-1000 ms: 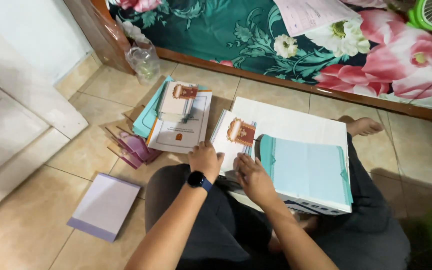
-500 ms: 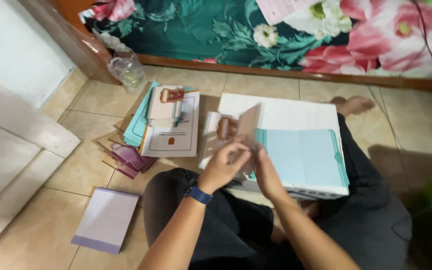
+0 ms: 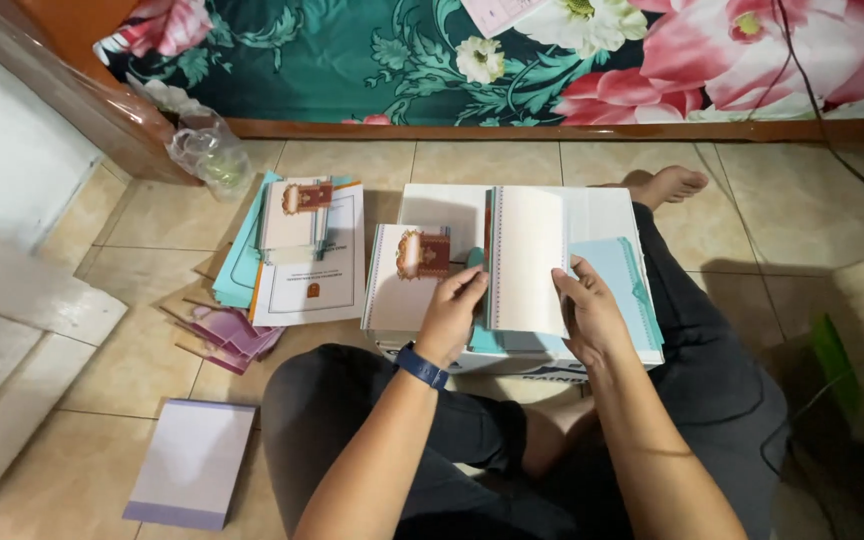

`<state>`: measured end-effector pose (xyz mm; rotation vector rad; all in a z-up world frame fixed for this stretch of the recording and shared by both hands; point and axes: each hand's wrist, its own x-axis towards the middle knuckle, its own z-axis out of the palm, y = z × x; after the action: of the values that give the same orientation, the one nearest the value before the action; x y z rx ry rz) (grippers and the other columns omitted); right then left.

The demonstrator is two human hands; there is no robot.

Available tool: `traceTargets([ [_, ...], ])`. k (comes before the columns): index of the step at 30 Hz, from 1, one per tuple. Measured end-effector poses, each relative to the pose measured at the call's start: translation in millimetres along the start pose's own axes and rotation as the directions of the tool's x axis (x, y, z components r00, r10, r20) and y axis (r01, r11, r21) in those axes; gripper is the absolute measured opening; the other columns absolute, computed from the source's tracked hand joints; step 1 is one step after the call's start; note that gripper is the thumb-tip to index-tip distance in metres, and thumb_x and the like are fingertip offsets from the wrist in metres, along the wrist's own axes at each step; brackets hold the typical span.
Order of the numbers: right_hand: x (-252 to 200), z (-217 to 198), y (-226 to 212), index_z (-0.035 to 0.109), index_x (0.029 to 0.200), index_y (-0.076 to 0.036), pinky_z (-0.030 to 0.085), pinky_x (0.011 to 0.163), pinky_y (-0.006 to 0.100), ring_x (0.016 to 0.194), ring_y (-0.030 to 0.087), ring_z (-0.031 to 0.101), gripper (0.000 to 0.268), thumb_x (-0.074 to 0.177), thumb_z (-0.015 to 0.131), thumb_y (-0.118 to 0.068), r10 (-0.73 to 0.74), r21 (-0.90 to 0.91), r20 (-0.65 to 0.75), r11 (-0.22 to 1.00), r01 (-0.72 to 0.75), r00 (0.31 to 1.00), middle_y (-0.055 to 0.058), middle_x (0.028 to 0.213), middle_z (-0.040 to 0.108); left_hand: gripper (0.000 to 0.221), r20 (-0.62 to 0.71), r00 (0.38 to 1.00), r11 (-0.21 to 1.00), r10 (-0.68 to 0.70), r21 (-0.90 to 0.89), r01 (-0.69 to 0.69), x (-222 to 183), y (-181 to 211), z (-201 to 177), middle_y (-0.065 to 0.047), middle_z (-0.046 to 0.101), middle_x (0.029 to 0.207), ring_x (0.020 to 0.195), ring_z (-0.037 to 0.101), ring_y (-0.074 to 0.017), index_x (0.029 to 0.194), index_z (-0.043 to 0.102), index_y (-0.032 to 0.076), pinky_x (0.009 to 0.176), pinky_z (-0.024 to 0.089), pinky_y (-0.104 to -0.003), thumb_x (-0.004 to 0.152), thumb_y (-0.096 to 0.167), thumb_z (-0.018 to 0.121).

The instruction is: The person sits on the floor and repeatedly folds light blue paper sheets in half, then presses the crease flat. The folded sheets are stacked on top of a white box. The person handles the papers one at a time and continues the folding cycle throughout the clip.

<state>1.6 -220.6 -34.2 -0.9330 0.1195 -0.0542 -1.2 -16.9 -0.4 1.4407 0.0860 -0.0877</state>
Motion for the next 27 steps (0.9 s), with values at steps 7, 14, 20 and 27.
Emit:
traceTargets([
  [7, -17, 30, -17, 0.065, 0.133, -0.014, 0.059, 0.072, 0.038, 0.084, 0.019, 0.064, 0.038, 0.103, 0.063, -0.038, -0.031, -0.536, -0.178, 0.841, -0.071, 0.983, 0.016, 0.096, 0.069, 0.034, -0.01, 1.0, 0.977, -0.022, -0.215, 0.019, 5, -10, 18, 0.0, 0.059, 0.092, 0.088, 0.056, -0.0098, 0.119, 0.072, 0.002, 0.082, 0.052, -0.028, 0.091, 0.02, 0.08],
  [14, -27, 25, -36, 0.025, 0.154, 0.008, 0.017, 0.116, 0.064, 0.138, 0.045, 0.029, 0.089, 0.095, 0.059, -0.049, 0.256, -0.378, -0.132, 0.88, -0.287, 0.958, 0.034, 0.146, 0.03, 0.024, 0.134, 0.983, 0.984, 0.128, 0.11, -0.144, -5, 11, 17, -0.015, 0.051, 0.121, 0.115, 0.045, -0.0241, 0.125, 0.056, 0.009, 0.099, 0.042, -0.04, 0.102, 0.015, 0.056],
  [20, -28, 3, -61, 0.064, 0.11, 0.006, 0.051, 0.068, 0.041, 0.077, 0.022, 0.065, 0.04, 0.09, 0.082, -0.024, -0.027, -0.621, -0.195, 0.777, -0.102, 0.981, 0.016, 0.085, 0.066, 0.087, 0.061, 0.991, 0.992, -0.121, 0.03, 0.12, -18, 66, 24, -0.029, 0.004, 0.167, 0.156, 0.005, -0.0415, 0.161, 0.012, -0.003, 0.128, 0.007, -0.051, 0.101, 0.054, 0.039],
  [27, -12, -99, -100, 0.07, 0.114, 0.005, 0.054, 0.072, 0.039, 0.081, 0.02, 0.062, 0.035, 0.094, 0.083, -0.021, -0.185, -0.81, -0.192, 0.584, -0.05, 0.964, 0.019, 0.089, 0.07, 0.036, -0.025, 0.999, 0.832, 0.038, 0.555, -0.017, 41, -64, 13, -0.006, 0.057, 0.073, 0.068, 0.064, -0.0205, 0.092, 0.064, 0.008, 0.059, 0.052, -0.037, 0.096, 0.043, 0.062],
])
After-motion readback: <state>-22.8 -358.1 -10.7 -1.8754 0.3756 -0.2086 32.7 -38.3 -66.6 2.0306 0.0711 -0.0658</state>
